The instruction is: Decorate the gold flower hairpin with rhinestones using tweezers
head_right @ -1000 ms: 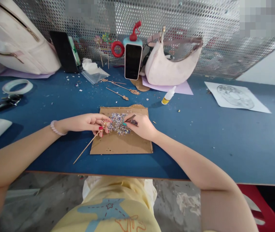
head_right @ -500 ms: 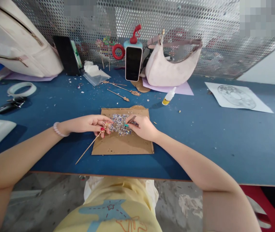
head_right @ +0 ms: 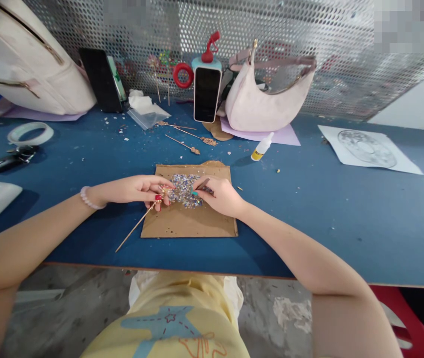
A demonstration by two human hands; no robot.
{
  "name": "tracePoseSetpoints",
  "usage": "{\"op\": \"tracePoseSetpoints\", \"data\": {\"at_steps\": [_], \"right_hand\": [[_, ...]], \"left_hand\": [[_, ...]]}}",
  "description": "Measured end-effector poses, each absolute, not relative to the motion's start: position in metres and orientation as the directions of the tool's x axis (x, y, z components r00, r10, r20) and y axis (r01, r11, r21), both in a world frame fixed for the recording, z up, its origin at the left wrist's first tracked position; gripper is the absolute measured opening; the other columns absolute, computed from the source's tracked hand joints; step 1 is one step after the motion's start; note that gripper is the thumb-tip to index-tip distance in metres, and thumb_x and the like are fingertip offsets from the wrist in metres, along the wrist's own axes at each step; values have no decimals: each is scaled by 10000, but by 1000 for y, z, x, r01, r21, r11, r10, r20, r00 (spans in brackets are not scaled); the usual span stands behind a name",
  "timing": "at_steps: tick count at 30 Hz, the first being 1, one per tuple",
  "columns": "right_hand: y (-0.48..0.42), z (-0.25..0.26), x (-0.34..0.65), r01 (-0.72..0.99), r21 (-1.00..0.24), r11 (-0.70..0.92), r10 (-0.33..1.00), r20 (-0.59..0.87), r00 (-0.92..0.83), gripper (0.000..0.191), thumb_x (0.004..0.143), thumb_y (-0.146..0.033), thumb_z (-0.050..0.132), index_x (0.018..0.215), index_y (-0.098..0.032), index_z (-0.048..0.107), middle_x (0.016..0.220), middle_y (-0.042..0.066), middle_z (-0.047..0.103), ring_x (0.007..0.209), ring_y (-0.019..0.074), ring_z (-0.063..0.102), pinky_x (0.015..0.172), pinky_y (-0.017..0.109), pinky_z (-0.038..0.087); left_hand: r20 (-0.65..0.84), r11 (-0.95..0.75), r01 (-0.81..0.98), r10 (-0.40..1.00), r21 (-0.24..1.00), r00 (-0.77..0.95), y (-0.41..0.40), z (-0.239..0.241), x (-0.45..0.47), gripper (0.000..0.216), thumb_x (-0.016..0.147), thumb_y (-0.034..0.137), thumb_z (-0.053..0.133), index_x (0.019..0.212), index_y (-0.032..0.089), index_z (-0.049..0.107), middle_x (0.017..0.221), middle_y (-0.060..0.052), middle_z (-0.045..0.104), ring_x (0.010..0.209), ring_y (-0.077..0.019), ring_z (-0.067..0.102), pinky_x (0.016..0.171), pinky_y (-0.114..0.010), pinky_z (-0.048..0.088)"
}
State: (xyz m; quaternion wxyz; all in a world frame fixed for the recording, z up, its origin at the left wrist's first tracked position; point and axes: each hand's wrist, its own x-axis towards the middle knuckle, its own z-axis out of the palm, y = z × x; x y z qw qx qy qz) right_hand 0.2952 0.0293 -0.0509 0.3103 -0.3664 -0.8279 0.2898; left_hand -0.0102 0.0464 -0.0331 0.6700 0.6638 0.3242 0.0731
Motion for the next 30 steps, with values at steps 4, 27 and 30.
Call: {"op": "tracePoseSetpoints", "data": {"at_steps": [4,27,30], "right_hand": [[29,-51,295,425,-706,567,785,305,-539,153,938,-227,588,929,-215,739,1034,50,804,889,186,752,834,326,594],[29,-50,294,435,-704,561,795,313,-520,148,933,-211,587,925,-227,735,1027,31,809,883,178,761,832,316,602],[30,-50,292,432,-702,567,791,317,-523,156,933,-200,593,895,-230,741,1033,29,811,947,190,769,884,327,610]], "left_hand": [[-322,105,315,520,943,791,47,-35,-11,570,984,296,662,1500,180,449,1231,-159,763,896,-183,765,720,-275,552],[-329,99,329,535,939,778,46,-34,-9,593,954,293,688,1491,172,468,1216,-154,777,888,-197,775,707,-280,563],[-326,100,324,531,941,782,47,-35,-10,559,969,287,674,1481,181,477,1219,-147,776,885,-188,775,710,-273,564]]}}
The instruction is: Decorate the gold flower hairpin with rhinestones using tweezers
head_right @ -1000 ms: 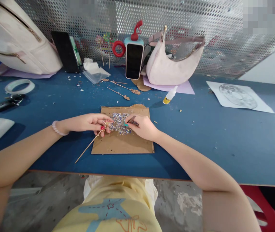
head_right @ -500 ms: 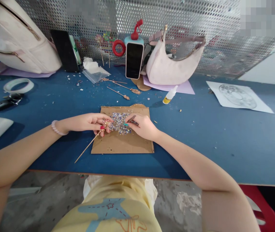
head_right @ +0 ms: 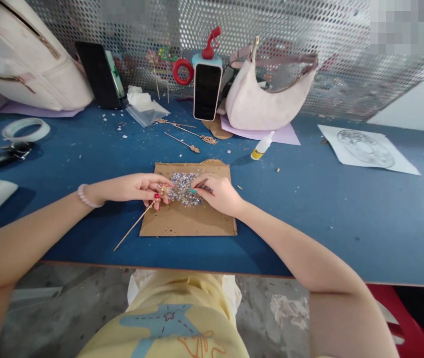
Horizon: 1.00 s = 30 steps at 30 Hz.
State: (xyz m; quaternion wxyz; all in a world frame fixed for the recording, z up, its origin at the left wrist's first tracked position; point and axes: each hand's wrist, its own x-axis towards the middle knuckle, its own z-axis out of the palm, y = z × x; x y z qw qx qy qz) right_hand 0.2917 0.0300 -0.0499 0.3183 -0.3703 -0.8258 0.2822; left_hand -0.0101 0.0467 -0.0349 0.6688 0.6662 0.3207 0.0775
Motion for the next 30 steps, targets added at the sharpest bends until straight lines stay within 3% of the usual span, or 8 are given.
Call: {"op": "tracePoseSetpoints", "data": {"at_steps": [21,30], "right_hand": [[28,-48,287,478,-708,520,825,272,-495,151,918,-181,618,914,-222,764,1029,32,815,897,184,764,829,313,611],[28,-46,286,489,-704,515,828,260,-497,158,926,-200,611,911,-220,767,1037,38,817,936,193,770,883,324,618]], "left_hand": [[-331,104,328,532,939,779,45,-34,-9,590,962,278,666,1504,175,456,1222,-139,771,867,-178,769,712,-271,553],[-334,106,330,530,938,779,45,-34,-9,535,976,267,641,1475,188,467,1213,-124,768,860,-160,761,716,-257,550]]}}
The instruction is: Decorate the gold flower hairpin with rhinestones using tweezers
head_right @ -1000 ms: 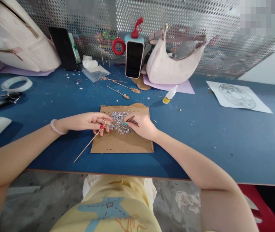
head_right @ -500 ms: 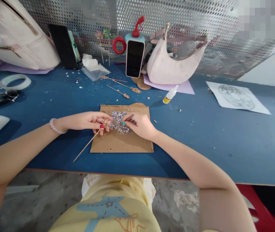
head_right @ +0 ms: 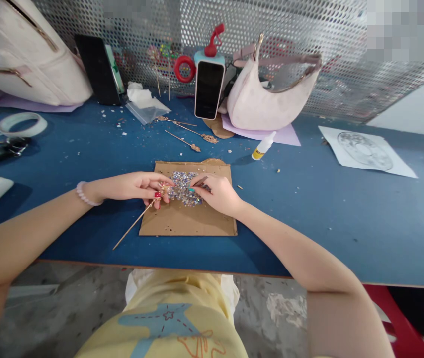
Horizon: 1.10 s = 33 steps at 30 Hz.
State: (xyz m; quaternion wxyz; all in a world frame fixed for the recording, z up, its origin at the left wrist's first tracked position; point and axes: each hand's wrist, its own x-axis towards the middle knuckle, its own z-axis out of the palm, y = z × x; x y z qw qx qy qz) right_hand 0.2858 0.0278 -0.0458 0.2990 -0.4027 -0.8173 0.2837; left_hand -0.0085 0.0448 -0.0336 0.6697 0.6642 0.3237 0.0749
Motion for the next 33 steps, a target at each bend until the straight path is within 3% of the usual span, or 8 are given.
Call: {"op": "tracePoseSetpoints", "data": {"at_steps": [33], "right_hand": [[28,-50,288,477,-699,532,819,282,-500,148,932,-205,604,924,-224,751,1040,43,810,884,186,761,848,331,617]], "left_hand": [[-324,110,314,515,943,793,47,-38,-11,541,992,284,657,1491,214,460,1224,-121,767,918,-177,773,713,-253,542]]}}
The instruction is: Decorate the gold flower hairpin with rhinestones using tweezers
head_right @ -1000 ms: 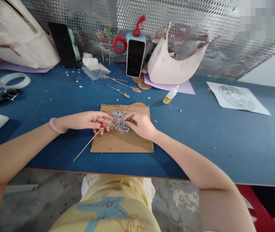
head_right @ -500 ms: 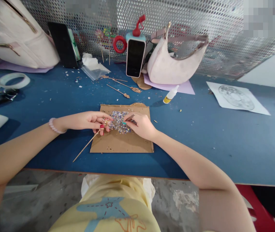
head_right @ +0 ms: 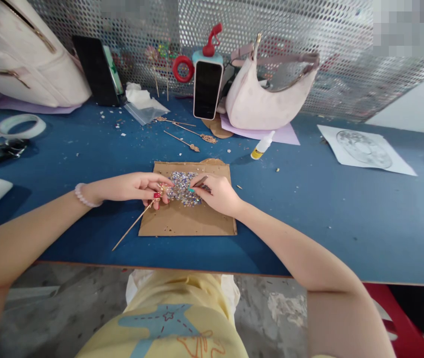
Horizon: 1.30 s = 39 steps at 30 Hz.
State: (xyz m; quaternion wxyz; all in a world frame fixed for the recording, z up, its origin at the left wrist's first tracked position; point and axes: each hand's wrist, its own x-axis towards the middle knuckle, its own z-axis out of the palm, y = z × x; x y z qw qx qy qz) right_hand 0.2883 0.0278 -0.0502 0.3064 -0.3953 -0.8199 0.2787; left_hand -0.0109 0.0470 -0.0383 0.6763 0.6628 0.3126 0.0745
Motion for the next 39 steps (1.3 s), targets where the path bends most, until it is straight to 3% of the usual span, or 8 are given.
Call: {"op": "tracePoseSetpoints", "data": {"at_steps": [5,26,39], "right_hand": [[27,-51,289,474,-702,532,817,280,-503,160,933,-224,593,923,-225,752,1032,37,806,803,169,742,774,317,608],[28,-52,290,466,-707,532,815,278,-508,149,931,-202,610,914,-232,755,1037,35,807,942,187,763,874,332,622],[29,-51,290,442,-714,543,805,294,-515,156,947,-217,603,908,-222,754,1004,36,806,894,179,760,836,312,614]], "left_hand": [[-326,101,321,517,942,792,47,-38,-11,532,991,278,652,1485,215,467,1226,-126,770,917,-184,777,710,-259,544],[-324,113,313,517,943,792,46,-38,-11,526,991,256,638,1481,193,454,1204,-124,771,898,-171,769,706,-253,549],[-320,113,307,515,945,795,47,-37,-10,550,986,265,651,1491,190,446,1221,-132,766,903,-177,770,705,-254,543]]}}
